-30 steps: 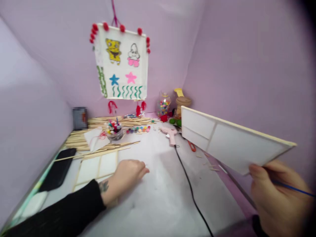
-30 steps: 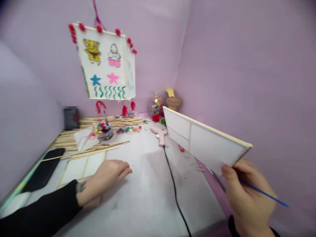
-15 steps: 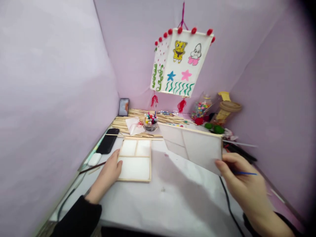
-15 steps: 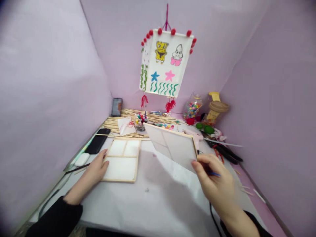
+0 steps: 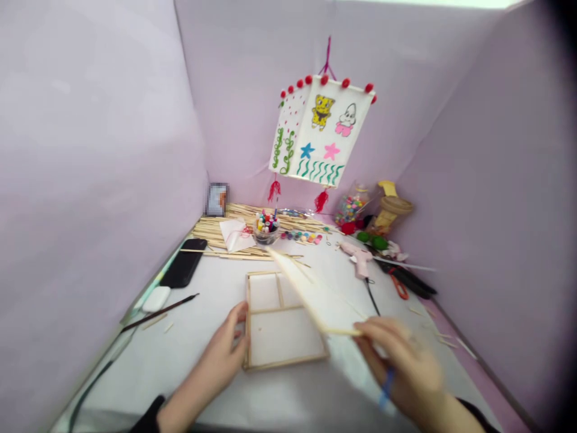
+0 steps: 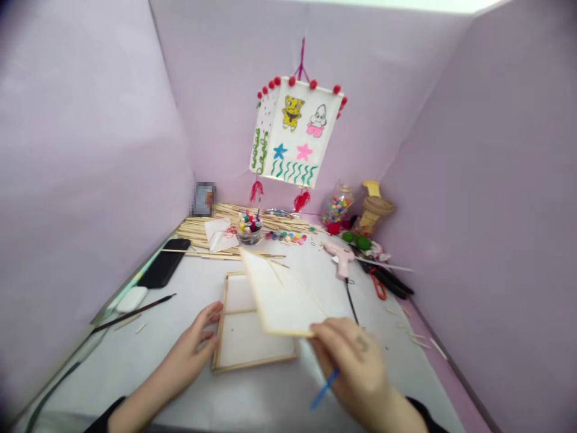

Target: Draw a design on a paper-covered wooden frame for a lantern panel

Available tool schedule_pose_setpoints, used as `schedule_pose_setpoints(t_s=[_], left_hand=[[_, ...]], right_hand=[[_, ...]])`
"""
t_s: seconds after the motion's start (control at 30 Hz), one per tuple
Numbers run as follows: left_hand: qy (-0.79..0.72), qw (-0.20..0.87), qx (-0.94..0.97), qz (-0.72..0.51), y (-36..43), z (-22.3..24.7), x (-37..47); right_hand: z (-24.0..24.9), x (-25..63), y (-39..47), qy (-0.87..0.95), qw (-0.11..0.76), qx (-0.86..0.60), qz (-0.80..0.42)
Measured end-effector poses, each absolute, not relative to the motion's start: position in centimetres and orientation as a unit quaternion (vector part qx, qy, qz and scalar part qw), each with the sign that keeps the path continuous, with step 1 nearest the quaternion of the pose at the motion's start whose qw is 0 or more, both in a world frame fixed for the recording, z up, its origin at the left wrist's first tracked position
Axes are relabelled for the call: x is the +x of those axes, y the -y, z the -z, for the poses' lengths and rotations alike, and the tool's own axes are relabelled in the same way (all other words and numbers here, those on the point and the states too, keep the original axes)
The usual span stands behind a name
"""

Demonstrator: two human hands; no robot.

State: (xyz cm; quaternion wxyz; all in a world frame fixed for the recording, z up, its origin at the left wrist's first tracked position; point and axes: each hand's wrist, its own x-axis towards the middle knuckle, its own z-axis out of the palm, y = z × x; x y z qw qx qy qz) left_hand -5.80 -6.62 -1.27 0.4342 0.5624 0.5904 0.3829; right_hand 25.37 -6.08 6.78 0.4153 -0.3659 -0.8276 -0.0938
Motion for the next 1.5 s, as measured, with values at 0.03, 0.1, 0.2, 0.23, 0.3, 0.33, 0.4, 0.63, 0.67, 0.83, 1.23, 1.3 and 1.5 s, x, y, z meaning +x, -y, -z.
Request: schedule_pose_setpoints(t_s=[0.03, 0.1, 0.2, 0.23, 0.3, 0.33, 0.4, 0.63, 0.67, 0.83, 1.23, 1.3, 1.5], left_hand=[[-0.586, 0.462, 0.530, -0.403, 6.7, 1.3, -5.6], [-0.582, 0.509, 0.464, -0.432, 6.7, 1.2, -5.5], [-0.579, 0.561, 0.389, -0.446, 6.6, 0.3, -5.5], [-0.579, 0.572, 0.368, -0.450, 6.5, -0.1, -5.3], [-0.580, 0.585, 0.324, -0.464, 6.4, -1.0, -4.9], [-0.581, 0.593, 0.297, -0.472, 6.3, -1.4, -4.6], [-0.578, 0.616, 0.246, -0.475, 5.8, -2.1, -3.9], [-0.467, 0.713, 0.334, -0.402, 4.2, -4.0, -1.9], [-0.465, 0.704, 0.350, -0.407, 4.3, -4.3, -1.5], [-0.483, 0.639, 0.439, -0.407, 4.9, -6.3, 0.1], [-0.492, 0.555, 0.535, -0.404, 6.3, -7.1, 1.7], [-0.493, 0.554, 0.536, -0.404, 6.5, -7.1, 1.7], [-0.506, 0.549, 0.536, -0.394, 6.7, -7.3, 1.6]], right_hand=[[-6.2, 24.9, 6.4, 0.857, 0.377, -0.342, 0.081], [-5.1, 24.4, 6.3, 0.889, 0.294, -0.351, 0.023], [-3.5, 25.0, 4.4, 0.825, 0.262, -0.485, -0.123], [-3.1, 25.3, 3.4, 0.781, 0.239, -0.548, -0.180], [-2.5, 25.7, 1.2, 0.720, 0.187, -0.613, -0.268], [-2.4, 25.7, 0.2, 0.708, 0.168, -0.617, -0.299], [-2.2, 25.1, -1.2, 0.696, 0.130, -0.606, -0.362], [-0.8, 24.3, -1.3, 0.579, 0.139, -0.581, -0.555], [-0.5, 24.6, -1.0, 0.563, 0.157, -0.576, -0.571], [-0.3, 26.0, 0.0, 0.501, 0.256, -0.547, -0.620], [-0.5, 27.6, 1.1, 0.451, 0.318, -0.536, -0.639], [-0.5, 27.7, 1.2, 0.448, 0.323, -0.534, -0.640], [-0.6, 27.7, 1.3, 0.436, 0.336, -0.535, -0.641]])
